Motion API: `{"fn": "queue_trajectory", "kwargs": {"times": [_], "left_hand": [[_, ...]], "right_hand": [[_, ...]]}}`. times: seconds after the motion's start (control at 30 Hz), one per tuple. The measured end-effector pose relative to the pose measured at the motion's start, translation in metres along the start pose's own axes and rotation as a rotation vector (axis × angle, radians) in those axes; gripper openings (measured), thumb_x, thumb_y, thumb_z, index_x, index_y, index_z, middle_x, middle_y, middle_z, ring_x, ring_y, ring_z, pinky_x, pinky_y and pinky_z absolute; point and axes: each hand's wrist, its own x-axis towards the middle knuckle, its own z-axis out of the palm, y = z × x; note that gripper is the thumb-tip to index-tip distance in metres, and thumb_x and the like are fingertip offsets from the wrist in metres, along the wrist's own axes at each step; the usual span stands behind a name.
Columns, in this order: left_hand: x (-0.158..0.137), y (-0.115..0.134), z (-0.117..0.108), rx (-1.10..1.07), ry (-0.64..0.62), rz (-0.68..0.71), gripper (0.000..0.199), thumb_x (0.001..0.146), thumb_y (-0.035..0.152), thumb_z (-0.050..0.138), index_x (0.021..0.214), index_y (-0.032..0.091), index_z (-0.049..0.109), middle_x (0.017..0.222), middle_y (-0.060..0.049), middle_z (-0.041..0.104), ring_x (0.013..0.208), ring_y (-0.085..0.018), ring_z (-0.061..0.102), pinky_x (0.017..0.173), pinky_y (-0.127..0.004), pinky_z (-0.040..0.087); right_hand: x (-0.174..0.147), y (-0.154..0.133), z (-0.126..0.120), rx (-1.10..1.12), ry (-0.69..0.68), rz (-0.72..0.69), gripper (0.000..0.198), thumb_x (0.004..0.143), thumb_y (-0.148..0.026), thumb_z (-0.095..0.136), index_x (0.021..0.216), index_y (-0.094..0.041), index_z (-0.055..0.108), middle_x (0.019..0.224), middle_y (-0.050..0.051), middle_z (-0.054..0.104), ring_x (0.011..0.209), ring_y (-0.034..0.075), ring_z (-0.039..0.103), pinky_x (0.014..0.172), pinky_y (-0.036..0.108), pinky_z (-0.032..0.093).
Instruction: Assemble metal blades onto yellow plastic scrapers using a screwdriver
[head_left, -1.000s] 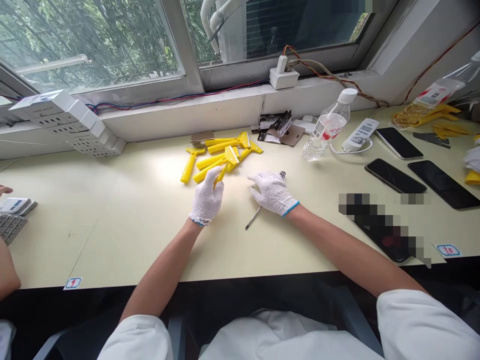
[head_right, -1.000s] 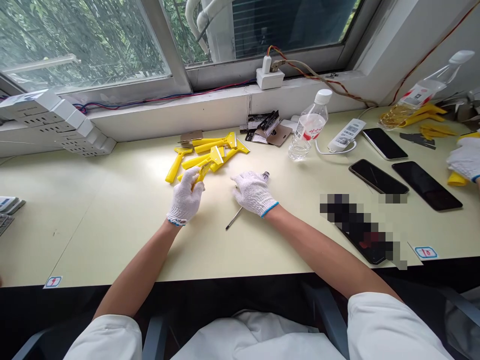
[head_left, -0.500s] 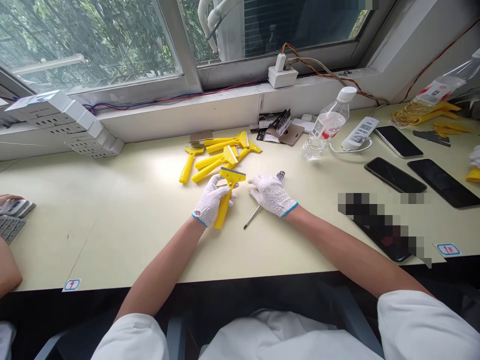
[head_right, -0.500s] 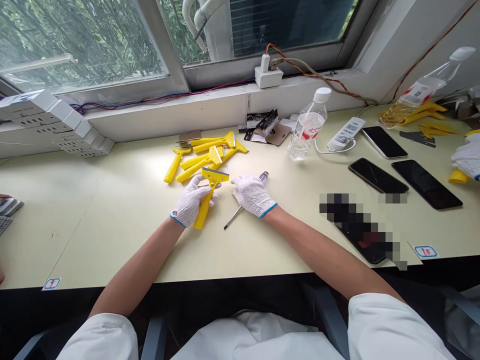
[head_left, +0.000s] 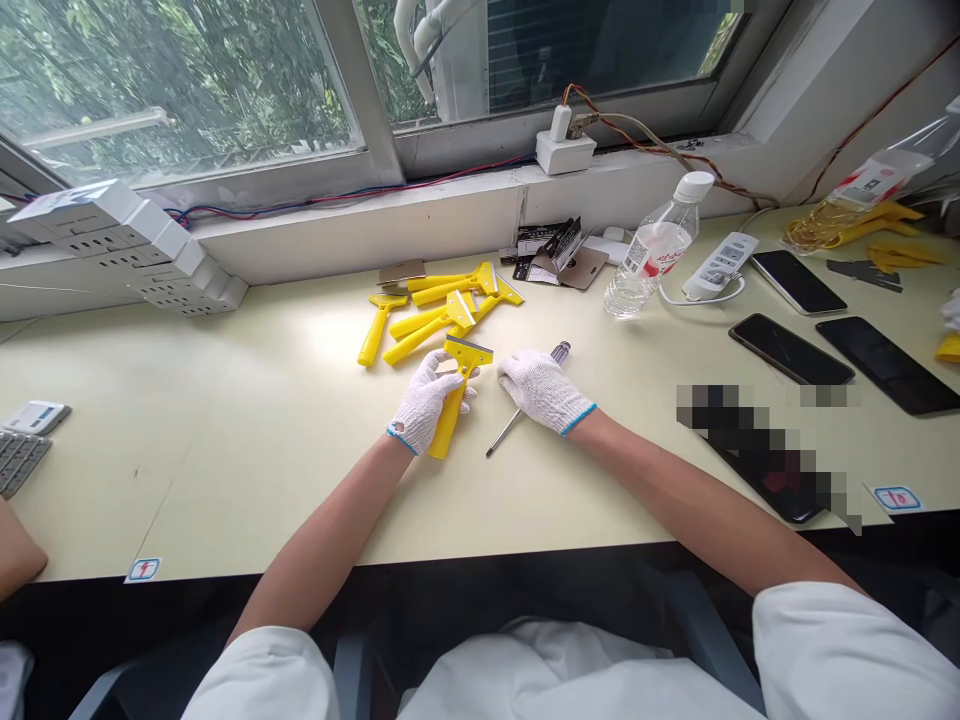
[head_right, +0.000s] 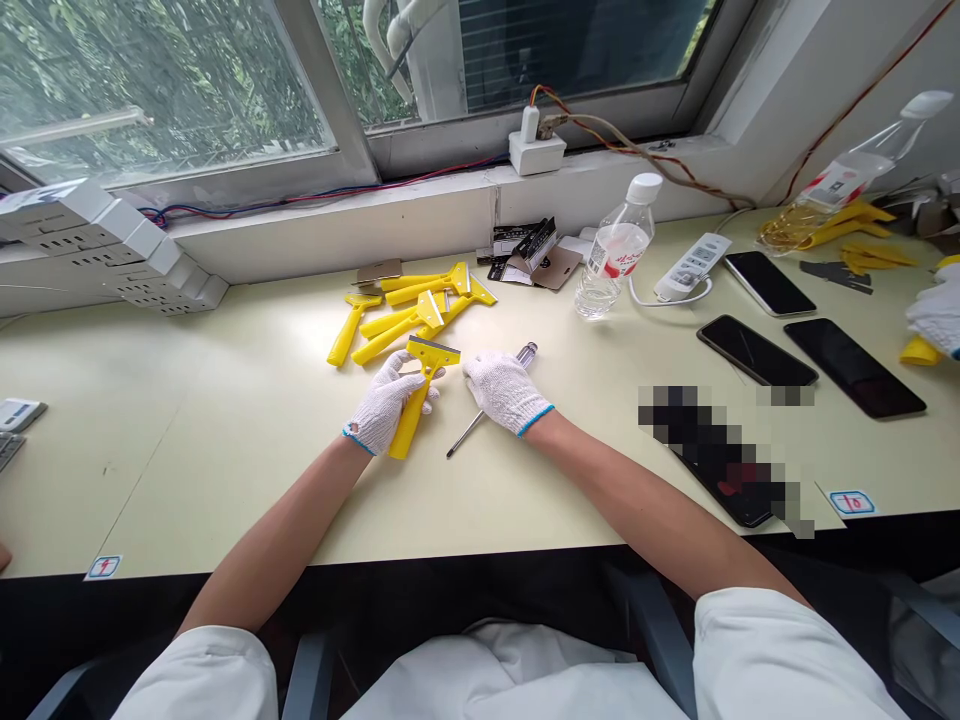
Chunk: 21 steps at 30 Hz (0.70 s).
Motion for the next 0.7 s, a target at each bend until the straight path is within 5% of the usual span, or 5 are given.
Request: {"fn": "queue_trajectory", "kwargs": {"times": [0.23, 0.4, 0.7], "left_hand": [[0.0, -0.0008, -0.0004, 0.006, -0.007, 0.005, 0.063, 0.082, 0.03, 0.086, 0.136, 0.024, 0.054, 0.126, -0.013, 0.082, 0.078, -0.018, 0.078, 0.064, -0.03, 0.063], [-0.0002, -0.0004, -0.0002, 0.008, 0.002, -0.003, 0.063, 0.083, 0.029, 0.085, 0.137, 0.024, 0.054, 0.125, -0.013, 0.082, 0.079, -0.018, 0.078, 0.065, -0.03, 0.063], [0.0018, -0.0039, -0.0037, 0.01, -0.003, 0.0, 0.066, 0.084, 0.031, 0.086, 0.14, 0.023, 0.053, 0.128, -0.014, 0.082, 0.079, -0.018, 0.078, 0.066, -0.031, 0.063]], "right_hand": [[-0.0007, 0.0036, 0.0066, 0.054, 0.078, -0.02, 0.033, 0.11, -0.025, 0.052, 0.123, -0.011, 0.079, 0.121, 0.021, 0.072, 0.111, 0.03, 0.062, 0.104, 0.039, 0.045], [-0.0033, 0.0037, 0.0082, 0.054, 0.14, 0.023, 0.047, 0.106, -0.033, 0.062, 0.145, -0.009, 0.072, 0.134, 0.025, 0.069, 0.127, 0.036, 0.056, 0.113, 0.045, 0.044], [-0.002, 0.0021, 0.0107, 0.049, 0.07, -0.052, 0.034, 0.111, -0.024, 0.05, 0.122, -0.013, 0.08, 0.12, 0.02, 0.071, 0.114, 0.03, 0.061, 0.107, 0.039, 0.047]]}}
